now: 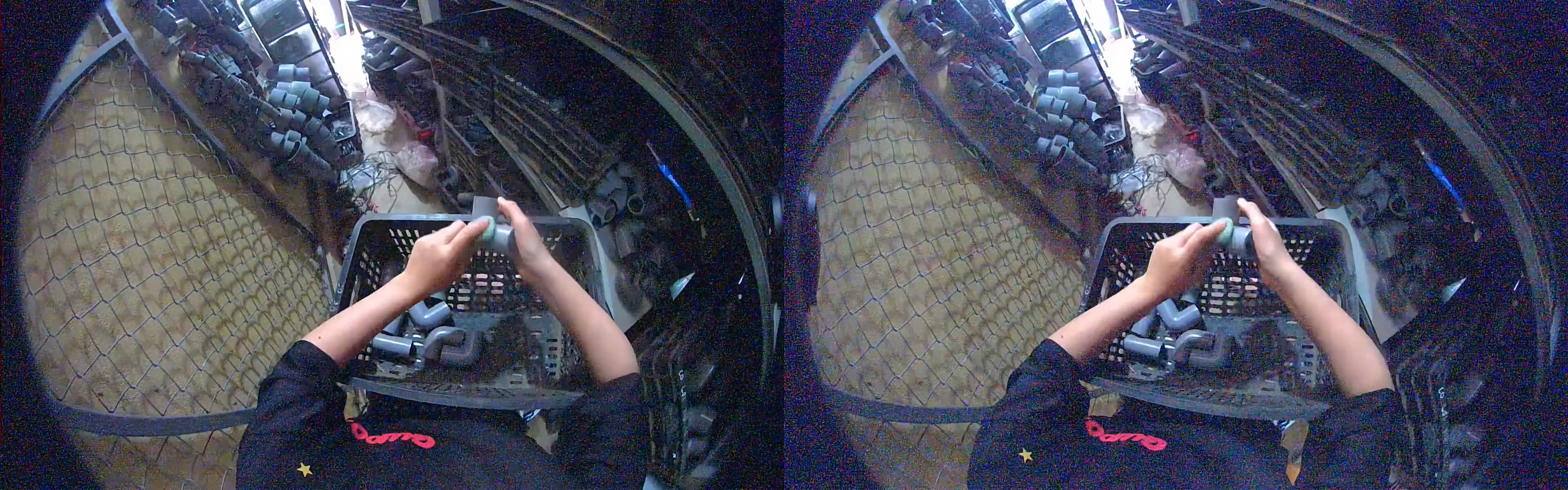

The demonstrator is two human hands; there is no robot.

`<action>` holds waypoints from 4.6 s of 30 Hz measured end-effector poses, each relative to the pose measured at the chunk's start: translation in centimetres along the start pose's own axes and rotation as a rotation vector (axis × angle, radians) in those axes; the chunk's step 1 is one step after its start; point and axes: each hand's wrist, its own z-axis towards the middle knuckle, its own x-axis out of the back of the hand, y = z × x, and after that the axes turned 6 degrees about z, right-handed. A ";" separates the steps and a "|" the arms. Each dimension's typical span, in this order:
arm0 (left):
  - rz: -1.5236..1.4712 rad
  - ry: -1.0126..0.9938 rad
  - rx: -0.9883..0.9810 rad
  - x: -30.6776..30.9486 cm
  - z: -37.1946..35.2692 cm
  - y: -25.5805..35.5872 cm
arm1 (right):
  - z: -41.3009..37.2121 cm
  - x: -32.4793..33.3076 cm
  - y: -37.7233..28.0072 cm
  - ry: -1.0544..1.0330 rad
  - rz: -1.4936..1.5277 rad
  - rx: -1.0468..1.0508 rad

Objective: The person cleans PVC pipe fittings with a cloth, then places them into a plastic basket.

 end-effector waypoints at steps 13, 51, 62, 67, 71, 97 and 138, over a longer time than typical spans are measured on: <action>-0.014 0.076 -0.072 0.2 0.4 0.8 | -2.3 -2.4 -1.8 -0.082 0.189 0.024; 0.032 0.045 0.083 0.5 0.7 1.4 | -2.5 -2.7 -1.2 -0.079 0.219 0.031; -0.243 0.182 0.060 0.1 0.2 0.4 | -4.0 -3.7 -4.3 -0.063 -0.087 -0.107; -0.245 0.105 0.113 0.8 0.4 1.3 | -3.1 -2.1 -3.8 -0.062 -0.138 -0.093; -0.347 0.174 0.384 0.8 0.7 0.6 | -3.9 -3.5 -3.3 -0.176 -0.351 0.018; -0.259 -0.025 0.228 -0.6 0.5 2.2 | -1.9 -2.0 -0.8 -0.055 -0.205 0.251; -0.227 -0.080 0.239 0.2 1.1 -0.4 | -1.7 0.0 -3.2 -0.167 -0.125 -0.015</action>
